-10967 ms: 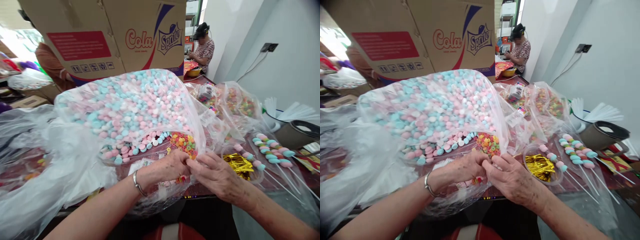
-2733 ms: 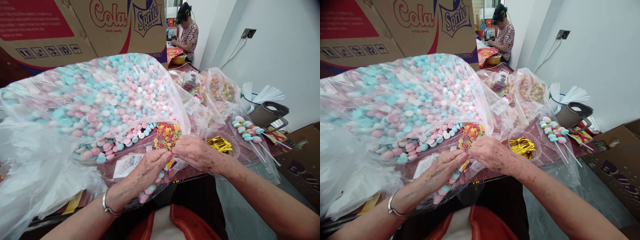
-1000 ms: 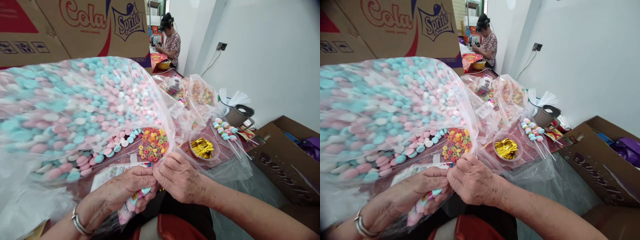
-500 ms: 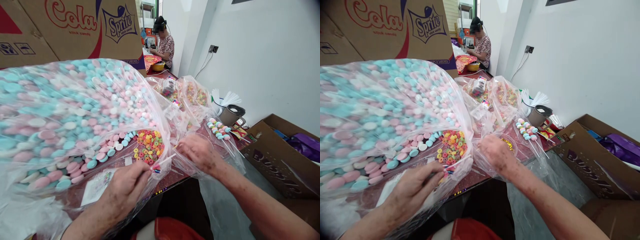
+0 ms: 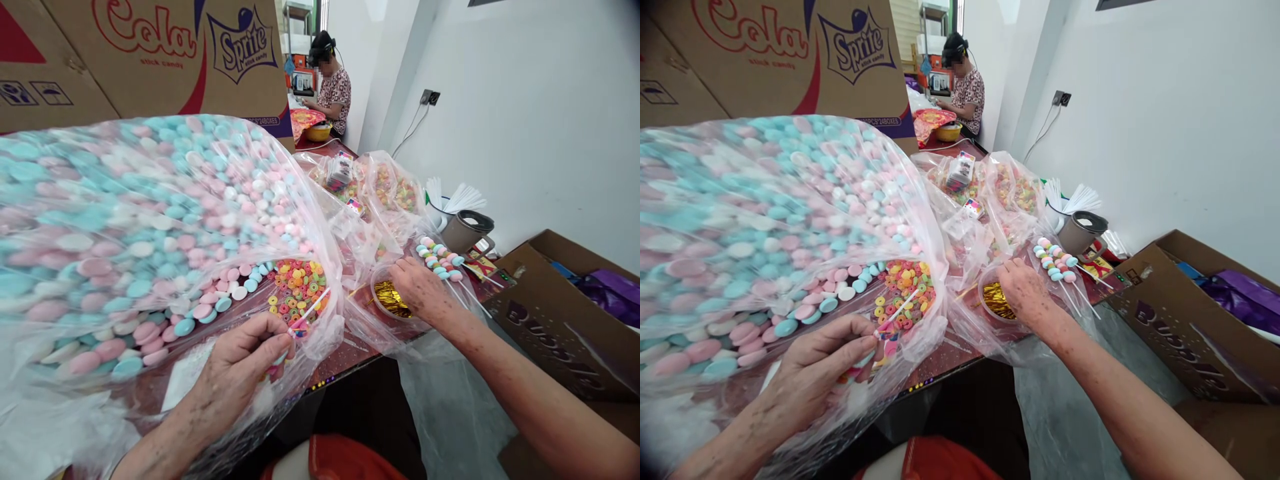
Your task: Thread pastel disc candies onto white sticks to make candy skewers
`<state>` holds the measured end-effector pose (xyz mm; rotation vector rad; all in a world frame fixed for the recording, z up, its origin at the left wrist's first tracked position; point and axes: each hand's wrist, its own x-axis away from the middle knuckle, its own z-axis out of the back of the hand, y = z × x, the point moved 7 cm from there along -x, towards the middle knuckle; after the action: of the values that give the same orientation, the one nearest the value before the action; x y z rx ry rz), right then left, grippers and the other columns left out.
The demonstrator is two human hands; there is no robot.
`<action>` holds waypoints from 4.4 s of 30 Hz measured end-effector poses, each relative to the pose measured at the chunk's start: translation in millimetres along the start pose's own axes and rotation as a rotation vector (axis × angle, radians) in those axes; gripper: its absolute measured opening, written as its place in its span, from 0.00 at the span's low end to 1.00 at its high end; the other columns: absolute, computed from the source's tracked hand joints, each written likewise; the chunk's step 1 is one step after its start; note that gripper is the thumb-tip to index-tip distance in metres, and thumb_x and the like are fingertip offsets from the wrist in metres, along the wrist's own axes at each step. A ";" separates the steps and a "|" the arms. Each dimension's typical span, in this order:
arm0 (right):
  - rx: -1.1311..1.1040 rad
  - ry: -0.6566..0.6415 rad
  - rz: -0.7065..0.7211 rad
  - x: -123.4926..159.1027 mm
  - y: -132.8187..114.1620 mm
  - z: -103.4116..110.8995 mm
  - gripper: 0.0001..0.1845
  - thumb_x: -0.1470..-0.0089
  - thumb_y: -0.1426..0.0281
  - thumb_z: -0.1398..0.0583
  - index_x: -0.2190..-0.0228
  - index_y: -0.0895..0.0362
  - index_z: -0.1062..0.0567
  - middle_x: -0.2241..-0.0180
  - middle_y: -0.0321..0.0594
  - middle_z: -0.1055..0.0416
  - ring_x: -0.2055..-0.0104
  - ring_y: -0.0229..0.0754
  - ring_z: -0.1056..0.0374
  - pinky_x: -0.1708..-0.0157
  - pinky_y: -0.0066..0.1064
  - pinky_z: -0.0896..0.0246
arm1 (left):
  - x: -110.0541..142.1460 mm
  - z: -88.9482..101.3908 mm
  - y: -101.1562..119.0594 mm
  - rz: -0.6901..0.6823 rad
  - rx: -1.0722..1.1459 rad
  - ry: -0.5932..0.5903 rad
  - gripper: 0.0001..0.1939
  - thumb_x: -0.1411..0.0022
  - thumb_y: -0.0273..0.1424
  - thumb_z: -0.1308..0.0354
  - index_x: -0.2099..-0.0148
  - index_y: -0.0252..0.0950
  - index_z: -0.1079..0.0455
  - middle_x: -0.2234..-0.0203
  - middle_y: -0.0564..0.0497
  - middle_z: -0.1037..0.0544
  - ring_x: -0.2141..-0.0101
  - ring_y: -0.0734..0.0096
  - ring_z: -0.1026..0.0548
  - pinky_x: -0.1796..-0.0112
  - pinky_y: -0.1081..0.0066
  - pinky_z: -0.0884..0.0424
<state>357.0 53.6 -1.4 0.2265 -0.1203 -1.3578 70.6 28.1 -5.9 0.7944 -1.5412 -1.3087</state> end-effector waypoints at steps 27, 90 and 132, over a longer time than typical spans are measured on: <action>-0.018 -0.094 0.000 3.8 16.3 -7.4 0.13 0.40 0.81 0.50 0.62 0.60 0.28 0.62 0.48 0.27 0.60 0.47 0.32 0.65 0.33 0.45 | 5.1 -7.7 -13.7 0.106 0.057 -0.046 0.13 0.43 0.42 0.37 0.67 0.37 0.30 0.80 0.55 0.26 0.86 0.84 0.44 0.87 0.83 0.49; 0.102 0.328 -0.056 25.2 12.9 21.2 0.16 0.34 0.74 0.53 0.64 0.57 0.26 0.65 0.46 0.30 0.61 0.47 0.39 0.62 0.34 0.51 | 10.1 -27.1 3.7 -0.017 0.026 -0.128 0.09 0.46 0.34 0.36 0.75 0.35 0.26 0.82 0.54 0.29 0.82 0.79 0.38 0.83 0.79 0.47; -0.419 0.785 0.371 26.3 -146.6 78.4 0.15 0.35 0.76 0.49 0.65 0.63 0.24 0.71 0.45 0.27 0.68 0.44 0.36 0.65 0.36 0.39 | -20.0 -19.1 -9.4 0.075 0.168 0.236 0.11 0.44 0.38 0.38 0.69 0.38 0.36 0.87 0.58 0.29 0.90 0.79 0.38 0.90 0.82 0.47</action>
<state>205.8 -7.7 39.8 0.3462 0.7391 -0.8237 94.6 37.1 -19.9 0.9518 -1.4886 -1.0013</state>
